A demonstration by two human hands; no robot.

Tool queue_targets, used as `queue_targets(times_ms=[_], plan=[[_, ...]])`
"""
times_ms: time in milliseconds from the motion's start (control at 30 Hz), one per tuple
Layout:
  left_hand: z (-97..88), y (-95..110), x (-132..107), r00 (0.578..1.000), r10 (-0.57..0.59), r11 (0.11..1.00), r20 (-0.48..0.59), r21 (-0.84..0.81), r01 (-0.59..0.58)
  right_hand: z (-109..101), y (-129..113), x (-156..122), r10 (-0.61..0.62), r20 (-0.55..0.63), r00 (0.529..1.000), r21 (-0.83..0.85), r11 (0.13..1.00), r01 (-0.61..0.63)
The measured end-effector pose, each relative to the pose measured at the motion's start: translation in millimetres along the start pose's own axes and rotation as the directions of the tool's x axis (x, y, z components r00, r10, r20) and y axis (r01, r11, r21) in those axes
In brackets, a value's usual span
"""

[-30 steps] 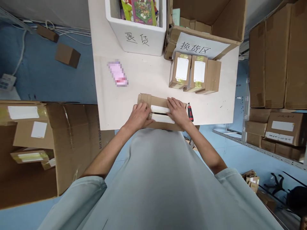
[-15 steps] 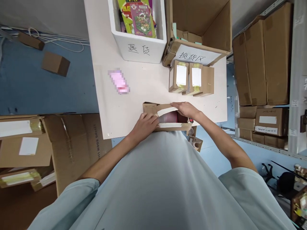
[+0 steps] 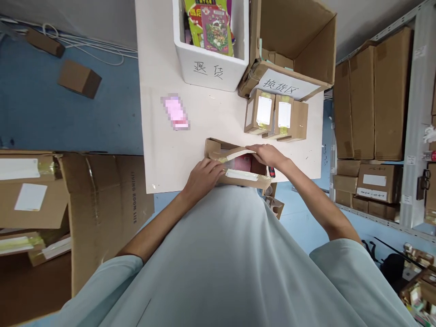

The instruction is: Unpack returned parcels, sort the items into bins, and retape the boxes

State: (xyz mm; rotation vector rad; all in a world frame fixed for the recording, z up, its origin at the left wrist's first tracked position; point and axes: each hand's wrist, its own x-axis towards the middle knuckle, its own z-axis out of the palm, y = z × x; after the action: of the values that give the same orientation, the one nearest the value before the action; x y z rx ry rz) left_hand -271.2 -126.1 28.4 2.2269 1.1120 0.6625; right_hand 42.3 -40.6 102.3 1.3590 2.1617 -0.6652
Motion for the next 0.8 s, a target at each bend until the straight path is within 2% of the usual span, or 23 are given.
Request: queue_targets(times_ms=[100, 233, 300, 400, 533, 667, 800], plan=[[10.0, 8, -17, 0.974, -0.181, 0.980, -0.137, -0.103, 0.167, 9, -15, -10, 0.033, -0.016, 0.999, -0.018, 0.999, -0.033], [15.9, 23, -31, 0.899, -0.361, 0.922, -0.250, -0.241, 0.303, 24, -30, -17, 0.063, -0.037, 0.997, -0.060, 0.996, -0.066], [13.1, 21, -31, 0.846, -0.460, 0.879, -0.269, -0.269, 0.393, 33, -35, -17, 0.057, -0.067, 0.996, -0.087, 0.994, -0.063], [7.8, 7, -26, 0.781, -0.591, 0.804, -0.202, -0.234, 0.547, 46, -37, -14, -0.008, -0.124, 0.992, -0.091, 0.996, -0.004], [7.4, -13, -15, 0.752, -0.651, 0.758, -0.106, -0.160, 0.633, 50, -41, -1, -0.160, -0.222, 0.962, -0.056, 0.987, 0.151], [12.9, -14, -5, 0.745, -0.657, 0.754, -0.117, -0.123, 0.646, 45, -59, 29, -0.293, -0.297, 0.909, -0.079, 0.956, 0.282], [21.9, -9, -3, 0.723, -0.664, 0.748, -0.190, -0.162, 0.644, 39, -80, 61, -0.409, -0.311, 0.858, -0.140, 0.913, 0.384]])
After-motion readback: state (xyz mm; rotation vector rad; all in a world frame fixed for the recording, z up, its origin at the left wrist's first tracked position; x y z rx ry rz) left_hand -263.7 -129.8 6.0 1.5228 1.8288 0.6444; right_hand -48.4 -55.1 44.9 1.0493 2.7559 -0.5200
